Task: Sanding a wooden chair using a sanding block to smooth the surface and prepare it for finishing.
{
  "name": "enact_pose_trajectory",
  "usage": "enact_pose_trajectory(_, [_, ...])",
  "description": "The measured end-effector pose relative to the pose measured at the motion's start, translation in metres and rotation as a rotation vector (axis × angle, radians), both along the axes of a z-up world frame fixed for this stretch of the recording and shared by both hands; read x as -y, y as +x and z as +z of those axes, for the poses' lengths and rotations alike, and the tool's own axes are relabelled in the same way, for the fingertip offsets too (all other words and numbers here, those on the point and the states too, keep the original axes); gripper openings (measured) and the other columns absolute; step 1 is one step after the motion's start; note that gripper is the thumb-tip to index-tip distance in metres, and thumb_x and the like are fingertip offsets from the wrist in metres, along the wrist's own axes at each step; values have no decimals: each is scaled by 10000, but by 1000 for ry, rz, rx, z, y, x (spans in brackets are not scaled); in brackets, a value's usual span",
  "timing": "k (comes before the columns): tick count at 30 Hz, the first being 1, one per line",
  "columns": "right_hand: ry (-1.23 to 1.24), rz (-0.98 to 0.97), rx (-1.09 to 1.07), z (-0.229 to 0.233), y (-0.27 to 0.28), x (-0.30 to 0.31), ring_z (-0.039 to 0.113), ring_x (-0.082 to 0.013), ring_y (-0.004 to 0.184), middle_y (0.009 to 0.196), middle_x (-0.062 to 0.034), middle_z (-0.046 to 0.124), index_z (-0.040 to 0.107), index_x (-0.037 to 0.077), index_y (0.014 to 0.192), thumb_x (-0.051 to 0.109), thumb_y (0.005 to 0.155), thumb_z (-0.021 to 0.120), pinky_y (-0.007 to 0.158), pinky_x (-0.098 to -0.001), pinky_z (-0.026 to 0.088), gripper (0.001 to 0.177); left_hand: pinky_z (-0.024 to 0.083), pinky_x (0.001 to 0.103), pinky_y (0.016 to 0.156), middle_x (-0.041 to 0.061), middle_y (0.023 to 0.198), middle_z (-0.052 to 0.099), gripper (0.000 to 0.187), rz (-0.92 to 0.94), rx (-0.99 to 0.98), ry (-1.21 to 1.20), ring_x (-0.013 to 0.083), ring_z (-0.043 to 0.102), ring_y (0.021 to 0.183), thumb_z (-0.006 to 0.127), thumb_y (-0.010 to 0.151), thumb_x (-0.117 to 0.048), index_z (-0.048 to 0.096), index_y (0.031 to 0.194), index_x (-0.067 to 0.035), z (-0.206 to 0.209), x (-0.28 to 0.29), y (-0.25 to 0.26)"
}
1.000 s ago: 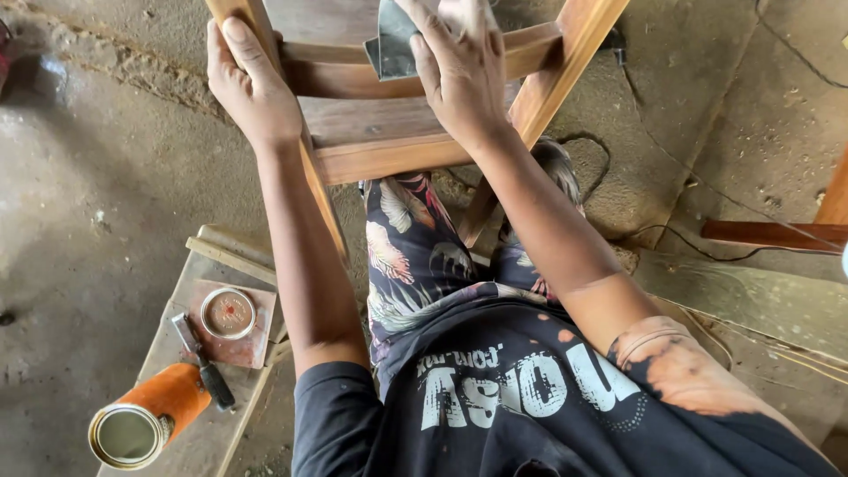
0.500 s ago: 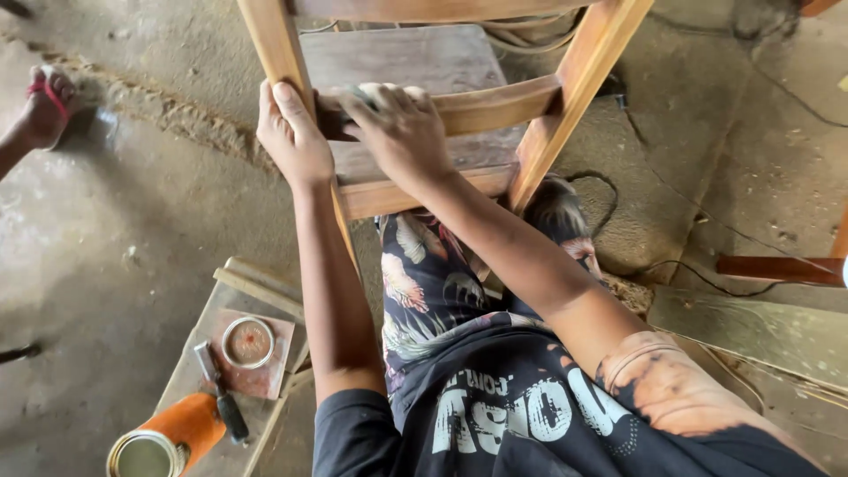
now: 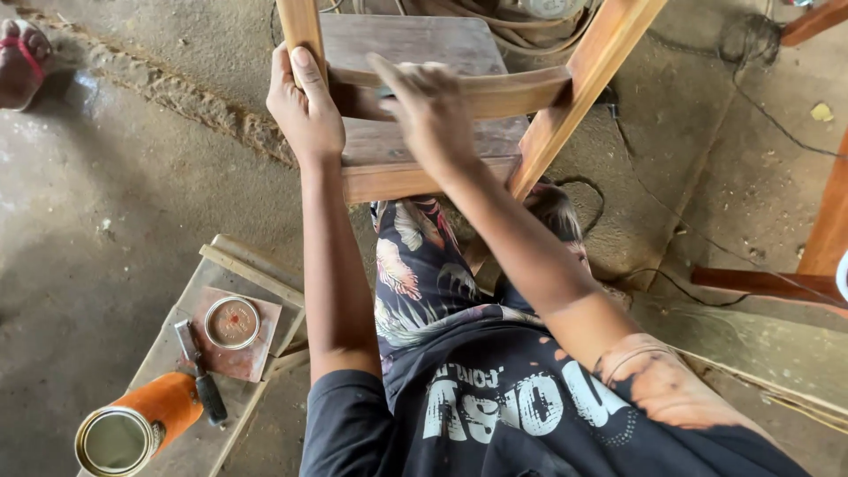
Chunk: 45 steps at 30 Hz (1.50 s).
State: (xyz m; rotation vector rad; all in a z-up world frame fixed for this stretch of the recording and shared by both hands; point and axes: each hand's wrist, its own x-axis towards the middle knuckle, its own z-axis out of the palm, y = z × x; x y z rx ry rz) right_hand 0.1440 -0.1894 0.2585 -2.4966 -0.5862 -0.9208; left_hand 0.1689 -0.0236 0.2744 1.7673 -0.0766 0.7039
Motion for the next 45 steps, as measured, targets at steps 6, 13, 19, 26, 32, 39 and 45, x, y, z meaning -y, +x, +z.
enact_pose_trajectory(6, [11,14,-10,0,-4,-19,696,-220,874,979,-25,743,636,152,1085,205,897,816,785,-363,540,266,438,282,615,4,721,561,477,-54,-10,-25,126,535,660,360,1052,-538,520,891,-118,-3,0,-3])
enact_pose_trajectory(13, [252,177,-56,22,-14,39,707,-285,1030,1058,-109,771,741,42,1048,45,945,766,931,-376,540,106,427,297,698,13,792,543,434,-51,-15,-22,126,498,749,360,1058,-473,547,949,-97,11,13,-8])
enact_pose_trajectory(19, [260,228,-193,40,-18,69,697,-259,1013,1079,-93,767,741,36,1074,177,1043,704,886,-366,471,149,509,355,993,114,1257,653,521,-10,-37,16,256,645,1180,414,1081,-545,528,1317,-95,-6,34,-26])
enact_pose_trajectory(26, [265,225,-174,24,-10,74,741,-261,958,1054,-105,783,760,19,1084,227,1030,723,822,-355,529,218,459,347,1308,137,1592,517,562,-117,-29,-250,281,524,1523,531,1128,-421,437,1542,-52,-35,35,-20])
enact_pose_trajectory(32, [298,218,-93,13,-5,21,760,-195,908,986,-85,799,767,61,995,22,872,830,883,-315,593,143,434,363,641,122,815,624,522,93,69,114,203,560,709,306,1083,-506,549,974,-56,-16,-10,-25])
enact_pose_trajectory(39, [213,193,-167,17,24,-57,731,-139,800,847,22,807,781,158,900,74,854,782,834,-353,516,97,437,404,674,177,886,506,546,114,64,80,218,459,683,298,1085,-426,486,796,-3,-25,-23,-12])
enact_pose_trajectory(45, [147,253,-152,-1,17,-35,754,-170,963,1056,-4,804,749,172,1115,78,891,812,938,-367,546,251,415,337,657,44,757,507,490,162,9,27,171,467,674,329,1072,-494,511,883,-80,-16,-20,-21])
